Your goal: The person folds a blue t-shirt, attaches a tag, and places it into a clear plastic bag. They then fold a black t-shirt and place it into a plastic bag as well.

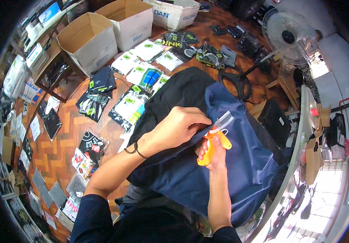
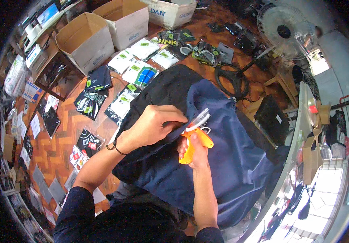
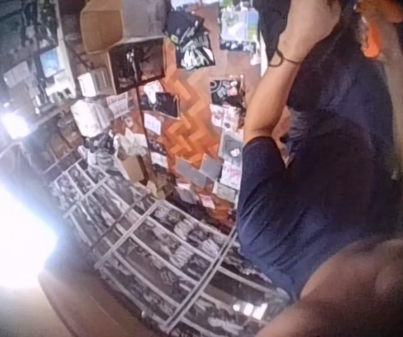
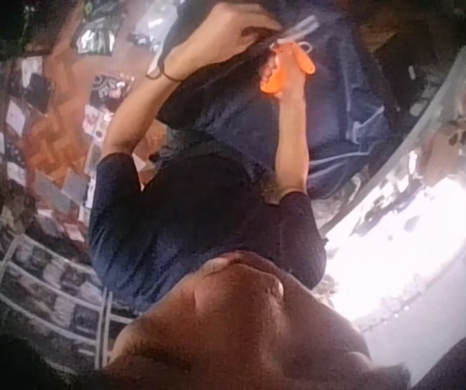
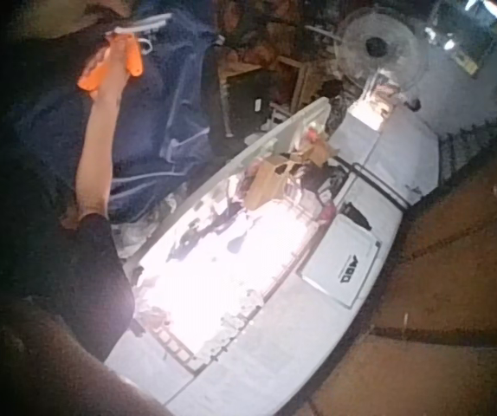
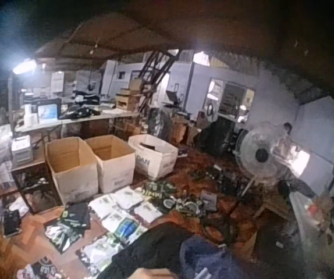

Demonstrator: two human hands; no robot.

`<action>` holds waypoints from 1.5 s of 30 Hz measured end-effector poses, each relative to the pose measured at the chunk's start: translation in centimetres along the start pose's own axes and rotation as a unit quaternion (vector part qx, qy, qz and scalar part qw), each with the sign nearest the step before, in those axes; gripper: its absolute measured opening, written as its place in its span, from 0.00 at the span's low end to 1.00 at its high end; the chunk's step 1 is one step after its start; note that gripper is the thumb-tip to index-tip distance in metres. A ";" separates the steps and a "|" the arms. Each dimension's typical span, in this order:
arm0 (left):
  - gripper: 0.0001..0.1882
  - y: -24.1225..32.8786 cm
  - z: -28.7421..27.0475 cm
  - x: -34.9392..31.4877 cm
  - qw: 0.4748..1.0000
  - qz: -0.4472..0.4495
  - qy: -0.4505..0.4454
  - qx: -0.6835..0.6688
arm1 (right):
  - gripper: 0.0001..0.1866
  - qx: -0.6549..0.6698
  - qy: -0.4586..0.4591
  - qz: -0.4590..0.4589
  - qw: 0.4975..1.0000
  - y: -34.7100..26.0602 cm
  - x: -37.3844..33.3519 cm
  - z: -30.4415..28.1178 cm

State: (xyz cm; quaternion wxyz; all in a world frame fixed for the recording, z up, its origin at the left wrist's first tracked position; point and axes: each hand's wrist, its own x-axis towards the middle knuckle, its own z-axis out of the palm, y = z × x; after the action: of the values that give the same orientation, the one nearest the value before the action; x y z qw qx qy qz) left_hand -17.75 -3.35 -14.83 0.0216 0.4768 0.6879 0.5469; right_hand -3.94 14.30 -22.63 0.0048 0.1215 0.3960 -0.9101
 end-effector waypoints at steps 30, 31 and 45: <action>0.31 -17.3 -6.1 -3.7 0.933 -0.341 0.055 -0.101 | 0.24 -0.585 0.744 -0.009 0.322 -7.2 -62.2 -5.9; 0.31 -17.4 -5.6 -3.2 0.935 -0.338 0.044 -0.093 | 0.24 -0.585 0.742 0.031 0.326 -6.6 -64.2 -6.4; 0.29 -17.3 -2.1 -2.0 0.941 -0.336 -0.028 -0.024 | 0.27 -0.097 0.719 -0.400 0.559 6.6 -75.0 -5.5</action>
State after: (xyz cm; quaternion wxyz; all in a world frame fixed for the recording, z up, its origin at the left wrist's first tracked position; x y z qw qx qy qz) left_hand -28.78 -5.33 -28.39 0.2348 0.2324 0.7938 0.5106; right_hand 70.74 7.18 -14.08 -0.6345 0.5639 0.3620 -0.3851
